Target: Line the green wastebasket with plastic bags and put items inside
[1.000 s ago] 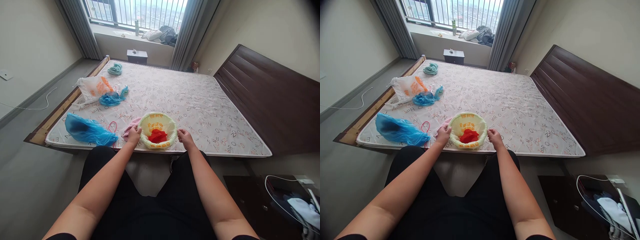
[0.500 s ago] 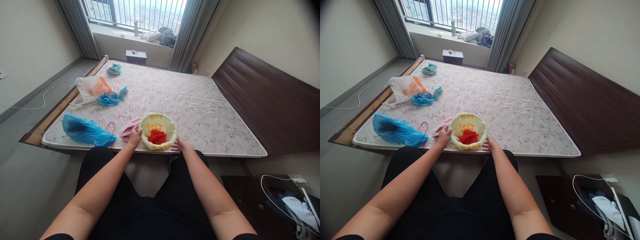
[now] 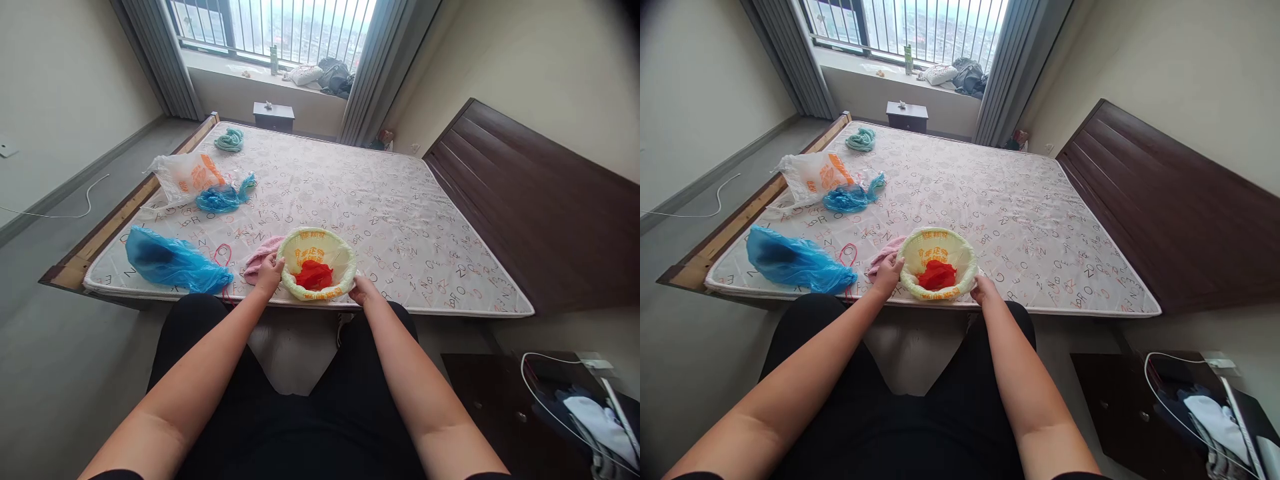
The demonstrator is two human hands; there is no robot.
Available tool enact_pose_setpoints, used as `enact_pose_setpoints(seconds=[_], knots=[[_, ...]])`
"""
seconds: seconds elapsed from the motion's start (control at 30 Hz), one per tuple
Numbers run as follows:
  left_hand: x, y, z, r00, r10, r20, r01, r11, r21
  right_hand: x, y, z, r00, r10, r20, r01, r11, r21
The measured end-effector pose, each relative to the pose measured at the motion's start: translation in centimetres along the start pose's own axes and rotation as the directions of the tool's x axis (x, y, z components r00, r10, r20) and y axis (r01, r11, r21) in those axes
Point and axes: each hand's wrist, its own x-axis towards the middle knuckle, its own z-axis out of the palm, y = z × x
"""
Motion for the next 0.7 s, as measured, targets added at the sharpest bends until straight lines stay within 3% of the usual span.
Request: enact_pose_setpoints(seconds=[0.33, 0.7], knots=[[0.5, -0.4, -0.3, 0.998, 0.007, 0.057, -0.007, 1.000, -0.002, 0.6, -1.6, -1.8, 0.981, -0.163, -0.107, 0.185, 0.953, 0.239], [0.6, -0.6, -0.4, 0.998, 0.013, 0.063, -0.013, 1.000, 0.002, 0.2, -1.8, -2.0, 0.960, -0.248, -0.132, 0.277, 0.917, 0.288]])
